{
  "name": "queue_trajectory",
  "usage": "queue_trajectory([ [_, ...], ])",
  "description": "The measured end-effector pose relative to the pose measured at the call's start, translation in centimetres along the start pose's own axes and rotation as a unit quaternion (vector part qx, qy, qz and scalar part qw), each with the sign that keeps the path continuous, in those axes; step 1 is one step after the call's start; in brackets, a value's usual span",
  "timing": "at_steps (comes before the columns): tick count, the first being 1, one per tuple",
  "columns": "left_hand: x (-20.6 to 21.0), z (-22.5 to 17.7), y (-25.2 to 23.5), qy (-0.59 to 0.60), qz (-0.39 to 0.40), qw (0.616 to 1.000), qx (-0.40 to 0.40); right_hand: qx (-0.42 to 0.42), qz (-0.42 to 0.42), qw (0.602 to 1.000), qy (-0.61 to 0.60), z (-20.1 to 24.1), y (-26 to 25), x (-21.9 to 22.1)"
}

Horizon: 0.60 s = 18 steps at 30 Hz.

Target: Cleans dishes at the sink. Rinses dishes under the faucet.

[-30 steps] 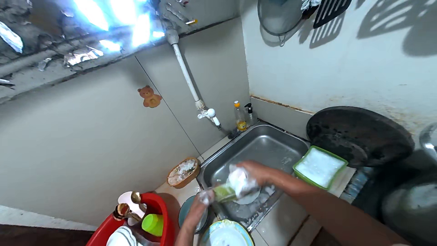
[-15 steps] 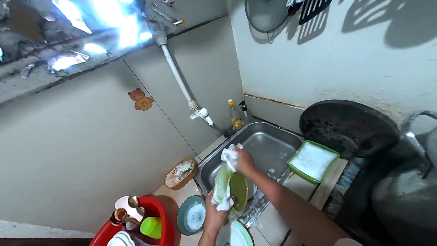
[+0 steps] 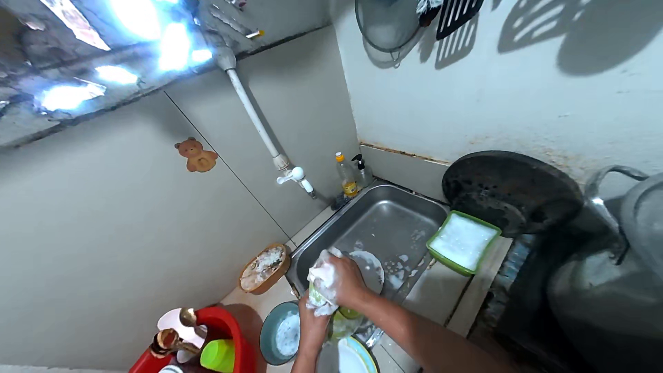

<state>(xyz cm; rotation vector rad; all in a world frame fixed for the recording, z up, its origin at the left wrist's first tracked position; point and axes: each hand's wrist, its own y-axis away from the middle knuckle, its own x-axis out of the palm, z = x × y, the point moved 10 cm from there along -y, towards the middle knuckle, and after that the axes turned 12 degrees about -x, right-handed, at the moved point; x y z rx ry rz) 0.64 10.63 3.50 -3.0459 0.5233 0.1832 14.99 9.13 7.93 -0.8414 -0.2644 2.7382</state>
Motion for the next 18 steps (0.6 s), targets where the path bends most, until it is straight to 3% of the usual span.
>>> queue_trajectory([
  [2,-0.3,-0.8,0.8,0.008,-0.005,1.000,0.015,0.015,-0.036,0.998,-0.051,-1.7,-0.8,-1.0],
  [4,-0.6,-1.9,2.0,0.016,-0.001,0.999,0.043,0.075,-0.074,0.980,-0.171,-6.2,-2.4,-2.0],
  [6,-0.8,-0.8,2.5,0.019,0.038,0.999,0.029,0.087,-0.051,0.961,-0.256,-7.2,-2.9,-1.7],
  [9,-0.2,0.5,1.6,-0.007,0.110,0.993,-0.035,-0.005,0.028,0.993,-0.112,-3.2,-3.4,-1.1],
  [13,-0.2,-0.9,0.6,-0.040,0.053,0.997,0.027,-0.132,0.081,0.988,0.004,3.9,-1.4,0.9],
  [18,-0.7,-2.2,2.0,-0.021,0.025,0.997,0.065,-0.050,-0.018,0.995,-0.079,-0.8,-2.9,-1.4],
])
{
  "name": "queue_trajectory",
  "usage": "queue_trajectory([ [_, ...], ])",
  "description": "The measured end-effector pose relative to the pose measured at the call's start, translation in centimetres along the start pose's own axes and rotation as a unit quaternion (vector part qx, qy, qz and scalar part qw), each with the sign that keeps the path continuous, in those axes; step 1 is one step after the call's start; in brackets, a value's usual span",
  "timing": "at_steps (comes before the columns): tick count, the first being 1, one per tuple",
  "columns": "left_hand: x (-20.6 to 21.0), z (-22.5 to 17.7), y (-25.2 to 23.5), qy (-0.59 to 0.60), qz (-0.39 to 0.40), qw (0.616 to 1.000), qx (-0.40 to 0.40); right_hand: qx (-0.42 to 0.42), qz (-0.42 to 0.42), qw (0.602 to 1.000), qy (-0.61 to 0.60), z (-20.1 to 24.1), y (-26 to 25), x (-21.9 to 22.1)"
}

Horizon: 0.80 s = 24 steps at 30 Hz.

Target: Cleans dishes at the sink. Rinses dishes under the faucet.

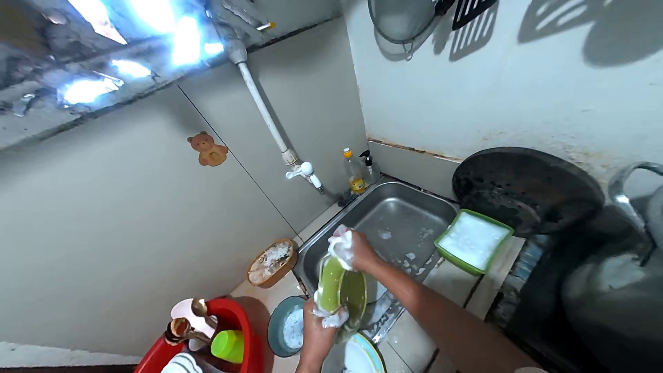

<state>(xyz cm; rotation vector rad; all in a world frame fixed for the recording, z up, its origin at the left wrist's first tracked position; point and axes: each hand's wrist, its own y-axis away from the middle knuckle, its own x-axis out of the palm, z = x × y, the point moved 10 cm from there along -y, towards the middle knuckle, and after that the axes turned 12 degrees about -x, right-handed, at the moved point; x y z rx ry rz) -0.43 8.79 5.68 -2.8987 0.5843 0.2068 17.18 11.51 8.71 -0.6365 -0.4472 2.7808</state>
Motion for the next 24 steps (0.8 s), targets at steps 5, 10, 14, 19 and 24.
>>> queue_trajectory([
  [5,0.3,1.1,-0.6,-0.021,0.018,0.999,-0.020,-0.003,0.078,0.997,0.025,2.6,1.6,2.7],
  [10,0.4,0.7,-0.8,-0.019,0.019,0.999,-0.020,-0.019,0.071,0.996,0.045,3.5,2.1,2.9],
  [14,0.1,-0.5,-0.5,-0.055,0.002,0.998,0.005,-0.034,0.092,0.995,0.004,4.0,2.2,3.3],
  [19,-0.6,-1.3,2.2,0.028,-0.056,0.998,-0.003,-0.037,0.053,0.997,-0.048,-2.9,-2.1,-0.7],
  [24,0.1,1.0,-0.1,0.003,0.077,0.993,-0.090,-0.214,0.233,0.927,0.203,7.5,0.8,3.9],
])
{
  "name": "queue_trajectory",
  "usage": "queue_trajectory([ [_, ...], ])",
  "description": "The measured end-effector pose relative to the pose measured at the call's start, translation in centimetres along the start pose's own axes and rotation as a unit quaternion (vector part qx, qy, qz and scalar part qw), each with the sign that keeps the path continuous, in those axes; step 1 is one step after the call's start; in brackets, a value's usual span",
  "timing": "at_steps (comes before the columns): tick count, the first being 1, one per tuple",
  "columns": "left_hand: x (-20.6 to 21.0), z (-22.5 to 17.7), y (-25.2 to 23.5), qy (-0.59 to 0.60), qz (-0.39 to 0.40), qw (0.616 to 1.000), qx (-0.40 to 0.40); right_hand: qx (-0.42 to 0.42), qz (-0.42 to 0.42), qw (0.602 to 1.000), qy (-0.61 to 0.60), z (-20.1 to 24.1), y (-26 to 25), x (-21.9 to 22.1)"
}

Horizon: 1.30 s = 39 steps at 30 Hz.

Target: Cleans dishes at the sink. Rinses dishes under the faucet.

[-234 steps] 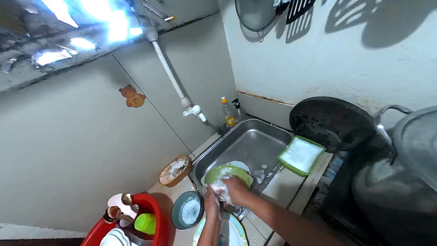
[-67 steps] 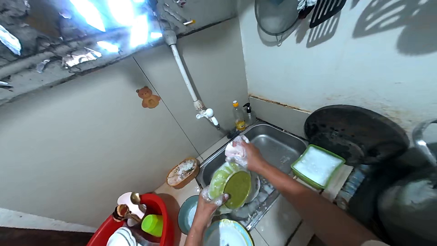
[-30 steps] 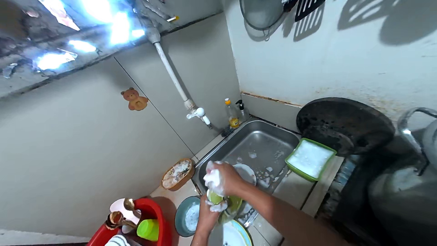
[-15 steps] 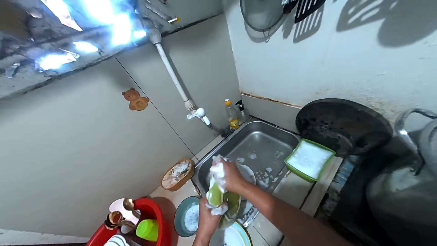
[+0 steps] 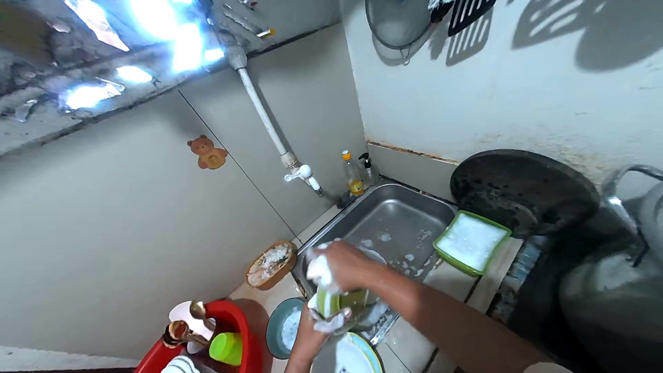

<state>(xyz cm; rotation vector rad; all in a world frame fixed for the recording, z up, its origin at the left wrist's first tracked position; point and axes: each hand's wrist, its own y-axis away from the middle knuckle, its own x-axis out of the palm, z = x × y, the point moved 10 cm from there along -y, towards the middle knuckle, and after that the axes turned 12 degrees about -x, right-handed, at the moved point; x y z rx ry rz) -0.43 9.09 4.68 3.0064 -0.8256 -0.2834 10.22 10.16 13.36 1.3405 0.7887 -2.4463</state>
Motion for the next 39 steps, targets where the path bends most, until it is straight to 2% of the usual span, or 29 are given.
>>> queue_trajectory([
  [2,-0.5,-0.2,-0.3,-0.065,-0.077,0.995,-0.005,-0.030,0.030,0.999,0.005,3.2,-0.6,1.8],
  [3,-0.8,-0.6,-0.1,-0.079,-0.115,0.990,0.009,-0.031,0.009,0.999,-0.011,3.2,-0.6,1.7],
  [5,-1.0,-2.3,1.2,-0.076,-0.172,0.980,0.066,0.027,-0.095,0.992,-0.081,-0.8,0.0,-0.3],
  [6,-1.0,-3.2,1.9,-0.065,-0.179,0.978,0.085,0.067,-0.160,0.978,-0.114,-3.6,0.6,-2.0],
  [8,-1.2,-4.0,2.7,-0.054,-0.169,0.980,0.091,0.121,-0.210,0.961,-0.136,-6.9,1.5,-3.1],
  [10,-1.6,-3.3,1.8,-0.044,-0.156,0.983,0.085,0.105,-0.183,0.971,-0.116,-4.5,1.2,-2.7],
  [12,-1.8,-2.4,0.9,-0.040,-0.151,0.984,0.089,0.040,-0.130,0.985,-0.110,-0.7,0.4,-0.3],
  [14,-2.1,-2.2,1.0,-0.032,-0.170,0.981,0.088,0.029,-0.113,0.984,-0.136,-0.3,0.2,1.2],
  [15,-2.2,-2.5,1.6,-0.019,-0.194,0.977,0.087,0.051,-0.141,0.975,-0.164,-1.8,0.6,0.7],
  [17,-2.3,-3.5,2.9,0.001,-0.232,0.968,0.091,0.152,-0.208,0.933,-0.252,-6.8,2.1,-0.7],
  [19,-2.6,-2.6,3.1,0.013,-0.209,0.975,0.070,0.196,-0.218,0.910,-0.294,-9.3,3.0,-0.7],
  [21,-2.8,-0.8,1.6,0.004,-0.128,0.992,0.014,0.155,-0.187,0.940,-0.240,-7.8,2.2,-2.2],
  [23,-2.4,-0.2,0.4,0.000,-0.077,0.997,-0.011,0.091,-0.112,0.978,-0.150,-4.1,0.6,-2.3],
  [25,-2.2,-0.3,-0.1,-0.005,-0.097,0.995,-0.009,0.034,-0.071,0.995,-0.056,-0.8,-0.8,-0.8],
  [27,-2.3,-0.3,-0.6,-0.015,-0.114,0.993,0.011,0.004,-0.028,1.000,-0.012,1.5,-1.4,0.6],
  [29,-2.2,-0.2,-0.3,-0.023,-0.125,0.992,0.030,0.026,0.008,0.998,-0.050,2.0,-1.0,1.1],
  [32,-1.9,0.1,0.6,-0.009,-0.143,0.989,0.032,0.101,-0.035,0.991,-0.085,-1.8,-0.5,0.5],
  [34,-1.9,0.8,0.5,-0.003,-0.135,0.991,0.020,0.077,-0.033,0.995,-0.056,-1.2,-0.8,1.1],
  [37,-2.0,0.8,0.1,-0.019,-0.120,0.992,0.024,0.050,0.025,0.997,-0.061,1.4,-0.6,2.7],
  [39,-2.1,0.1,0.7,-0.025,-0.127,0.991,0.030,0.111,-0.020,0.985,-0.131,-1.1,0.2,2.0],
])
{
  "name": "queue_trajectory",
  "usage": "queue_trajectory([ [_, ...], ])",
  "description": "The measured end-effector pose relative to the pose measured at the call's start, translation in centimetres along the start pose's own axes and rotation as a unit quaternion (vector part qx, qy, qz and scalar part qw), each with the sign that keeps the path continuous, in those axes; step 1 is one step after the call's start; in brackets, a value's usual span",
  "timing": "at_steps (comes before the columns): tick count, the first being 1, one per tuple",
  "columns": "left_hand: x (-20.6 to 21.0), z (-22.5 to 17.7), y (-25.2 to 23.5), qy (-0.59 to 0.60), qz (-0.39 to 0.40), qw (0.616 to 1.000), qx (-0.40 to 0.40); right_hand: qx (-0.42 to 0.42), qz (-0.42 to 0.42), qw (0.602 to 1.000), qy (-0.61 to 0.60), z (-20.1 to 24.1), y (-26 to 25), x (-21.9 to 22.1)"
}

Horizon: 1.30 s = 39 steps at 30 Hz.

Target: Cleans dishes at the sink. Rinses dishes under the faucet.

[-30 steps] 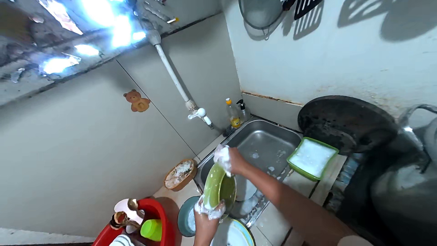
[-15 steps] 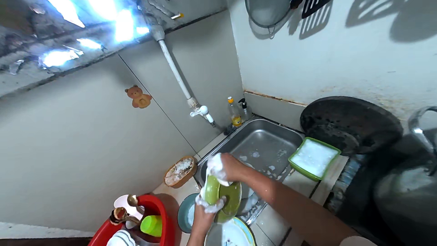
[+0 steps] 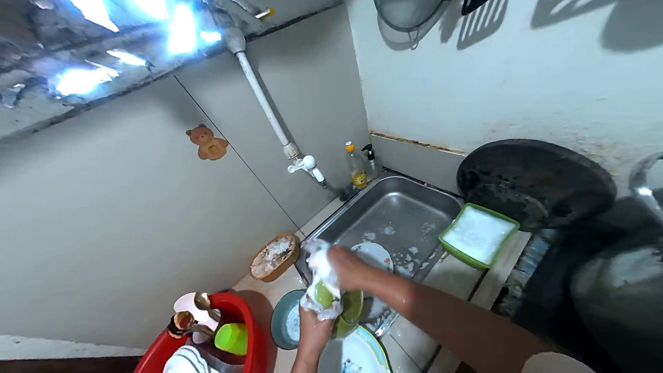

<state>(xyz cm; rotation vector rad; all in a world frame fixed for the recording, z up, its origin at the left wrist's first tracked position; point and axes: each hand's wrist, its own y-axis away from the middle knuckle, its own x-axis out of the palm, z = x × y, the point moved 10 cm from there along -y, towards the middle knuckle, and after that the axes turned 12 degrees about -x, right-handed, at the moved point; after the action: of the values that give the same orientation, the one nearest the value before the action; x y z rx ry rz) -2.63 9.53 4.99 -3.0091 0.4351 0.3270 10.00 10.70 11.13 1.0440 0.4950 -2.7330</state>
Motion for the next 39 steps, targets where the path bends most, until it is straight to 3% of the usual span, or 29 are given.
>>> queue_trajectory([
  [2,-0.5,-1.3,0.8,0.011,-0.024,1.000,0.003,0.082,-0.094,0.987,-0.099,-6.2,0.2,-1.8],
  [4,-1.6,-2.8,0.9,0.050,-0.060,0.997,-0.003,0.182,-0.188,0.936,-0.236,-10.8,2.5,-1.0],
  [6,-2.3,-3.5,-0.2,0.131,-0.100,0.986,-0.031,0.257,-0.270,0.879,-0.299,-11.4,5.5,1.2],
  [7,-2.4,-3.3,-0.8,0.167,-0.118,0.978,-0.044,0.259,-0.298,0.874,-0.282,-10.8,6.5,2.3],
  [9,-2.3,-2.1,-2.0,0.217,-0.140,0.963,-0.080,0.193,-0.322,0.909,-0.183,-7.6,7.1,3.5],
  [13,-0.9,-0.2,-2.4,0.149,-0.131,0.972,-0.127,0.062,-0.214,0.972,-0.074,-1.0,4.3,3.5],
  [16,-0.1,-0.2,-1.9,0.137,-0.088,0.976,-0.143,0.090,-0.149,0.982,-0.071,-2.6,2.3,1.1],
  [18,-0.9,-1.4,-1.3,0.155,-0.100,0.974,-0.129,0.128,-0.187,0.972,-0.059,-6.0,2.6,0.2],
  [20,-3.0,-2.4,-1.7,0.170,-0.135,0.971,-0.100,0.134,-0.178,0.973,-0.060,-6.3,3.6,2.0],
  [25,-3.2,0.5,-2.4,0.124,-0.111,0.980,-0.111,-0.008,-0.165,0.985,-0.040,1.4,2.6,4.2],
  [27,-2.7,0.4,-1.6,0.129,-0.105,0.979,-0.118,0.040,-0.142,0.987,-0.057,-0.5,1.8,2.1],
  [29,-3.3,-0.9,-1.3,0.158,-0.118,0.976,-0.096,0.084,-0.177,0.979,-0.050,-3.9,1.9,0.6],
  [31,-4.7,-1.8,-1.5,0.184,-0.148,0.968,-0.080,0.091,-0.151,0.984,-0.036,-3.8,2.8,2.2],
  [34,-4.7,0.1,-2.1,0.158,-0.147,0.972,-0.095,-0.031,-0.132,0.991,-0.008,1.1,3.4,5.5],
  [36,-3.4,1.9,-1.3,0.111,-0.121,0.978,-0.129,-0.072,-0.109,0.991,-0.015,3.4,2.5,4.5],
  [39,-1.8,1.9,0.3,0.117,-0.095,0.978,-0.144,0.040,-0.109,0.990,-0.076,-0.4,1.7,0.8],
])
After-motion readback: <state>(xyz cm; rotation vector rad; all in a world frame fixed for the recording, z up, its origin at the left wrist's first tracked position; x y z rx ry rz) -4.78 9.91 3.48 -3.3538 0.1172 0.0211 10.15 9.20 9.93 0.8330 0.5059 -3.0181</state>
